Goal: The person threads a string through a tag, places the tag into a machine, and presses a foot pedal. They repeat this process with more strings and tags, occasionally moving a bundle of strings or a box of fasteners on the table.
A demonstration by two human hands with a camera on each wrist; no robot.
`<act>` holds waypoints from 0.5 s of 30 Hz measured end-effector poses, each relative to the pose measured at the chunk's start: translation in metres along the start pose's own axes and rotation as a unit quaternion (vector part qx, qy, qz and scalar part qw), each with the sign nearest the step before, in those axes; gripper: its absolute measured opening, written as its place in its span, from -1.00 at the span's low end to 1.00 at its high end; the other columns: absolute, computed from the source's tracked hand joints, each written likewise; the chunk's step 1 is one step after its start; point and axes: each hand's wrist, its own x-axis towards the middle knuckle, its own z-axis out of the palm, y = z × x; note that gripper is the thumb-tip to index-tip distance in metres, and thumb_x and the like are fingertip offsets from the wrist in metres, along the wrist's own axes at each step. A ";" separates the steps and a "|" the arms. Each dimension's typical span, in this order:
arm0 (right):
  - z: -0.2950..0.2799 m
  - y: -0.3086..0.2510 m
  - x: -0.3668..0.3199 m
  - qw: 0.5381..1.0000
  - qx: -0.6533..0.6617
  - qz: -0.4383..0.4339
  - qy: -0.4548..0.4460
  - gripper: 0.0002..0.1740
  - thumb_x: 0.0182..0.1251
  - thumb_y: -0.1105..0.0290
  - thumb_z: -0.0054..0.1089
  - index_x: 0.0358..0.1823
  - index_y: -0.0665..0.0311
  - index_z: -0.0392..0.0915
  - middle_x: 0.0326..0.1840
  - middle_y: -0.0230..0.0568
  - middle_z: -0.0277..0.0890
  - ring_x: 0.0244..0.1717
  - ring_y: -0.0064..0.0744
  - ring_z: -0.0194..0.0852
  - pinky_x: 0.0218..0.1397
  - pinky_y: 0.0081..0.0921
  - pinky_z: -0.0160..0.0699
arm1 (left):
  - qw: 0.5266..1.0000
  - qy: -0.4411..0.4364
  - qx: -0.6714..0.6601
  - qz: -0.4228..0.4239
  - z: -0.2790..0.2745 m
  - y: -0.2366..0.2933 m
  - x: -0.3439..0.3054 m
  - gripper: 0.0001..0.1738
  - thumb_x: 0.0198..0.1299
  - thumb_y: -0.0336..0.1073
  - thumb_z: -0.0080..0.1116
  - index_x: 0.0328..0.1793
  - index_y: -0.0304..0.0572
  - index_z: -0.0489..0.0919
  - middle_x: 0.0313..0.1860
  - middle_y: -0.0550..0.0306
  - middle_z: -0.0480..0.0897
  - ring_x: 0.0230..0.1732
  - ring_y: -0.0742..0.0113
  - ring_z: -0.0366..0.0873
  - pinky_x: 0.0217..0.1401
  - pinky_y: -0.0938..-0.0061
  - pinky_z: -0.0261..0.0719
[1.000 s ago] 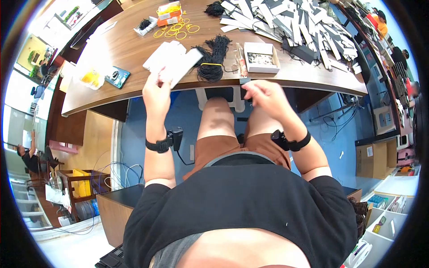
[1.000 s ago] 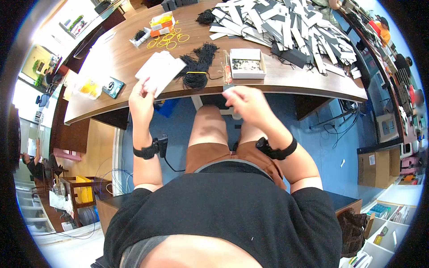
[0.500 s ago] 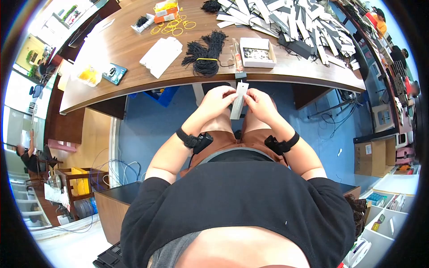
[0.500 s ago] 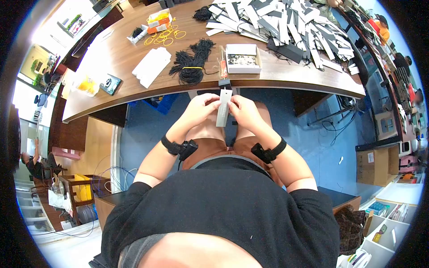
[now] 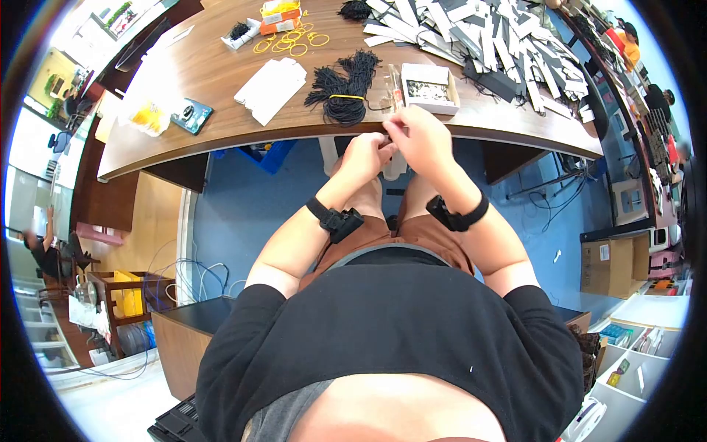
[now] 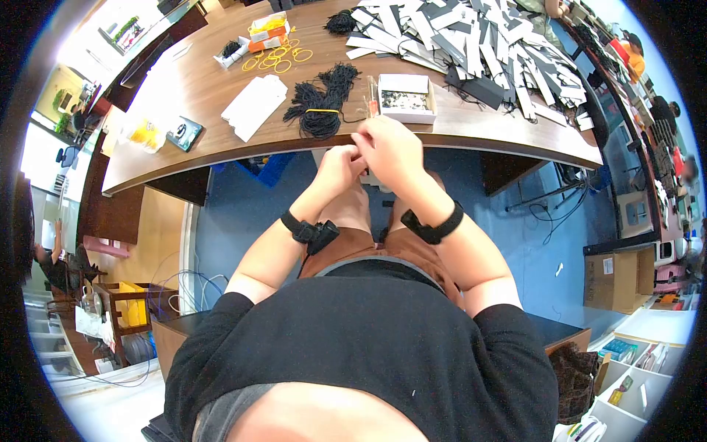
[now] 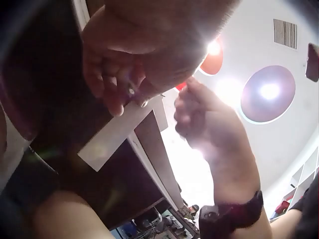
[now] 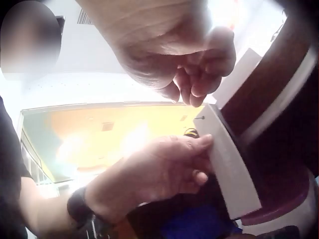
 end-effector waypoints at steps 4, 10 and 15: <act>0.033 -0.004 0.027 1.000 -0.002 -0.026 0.010 -0.92 0.11 0.40 0.21 -0.37 0.20 0.56 -0.39 -0.24 0.48 -0.31 -0.17 0.50 -0.25 -0.35 0.47 | 0.998 0.033 0.039 -0.038 -0.014 0.011 -0.018 -0.70 0.09 -0.19 0.21 -0.24 -0.34 0.62 -0.43 -0.14 0.64 -0.39 0.06 0.62 -0.26 0.31 0.52; 0.051 -0.019 0.041 0.992 -0.073 -0.085 -0.050 -0.88 0.07 0.34 0.26 -0.35 0.13 0.57 -0.35 -0.29 0.45 -0.21 -0.23 0.49 -0.18 -0.31 0.47 | 0.992 0.010 -0.073 -0.098 -0.026 0.012 -0.038 -0.79 0.17 -0.32 0.13 -0.25 -0.37 0.62 -0.50 0.12 0.64 -0.46 0.45 0.56 -0.33 0.51 0.50; 0.068 -0.017 0.039 0.984 -0.129 -0.105 -0.058 -0.89 0.03 0.32 0.24 -0.46 0.16 0.55 -0.35 -0.32 0.43 -0.21 -0.27 0.47 -0.15 -0.29 0.41 | 0.981 0.006 -0.166 -0.097 -0.025 -0.006 -0.036 -0.82 0.19 -0.41 0.05 -0.23 -0.42 0.60 -0.47 0.16 0.63 -0.50 0.51 0.51 -0.37 0.58 0.49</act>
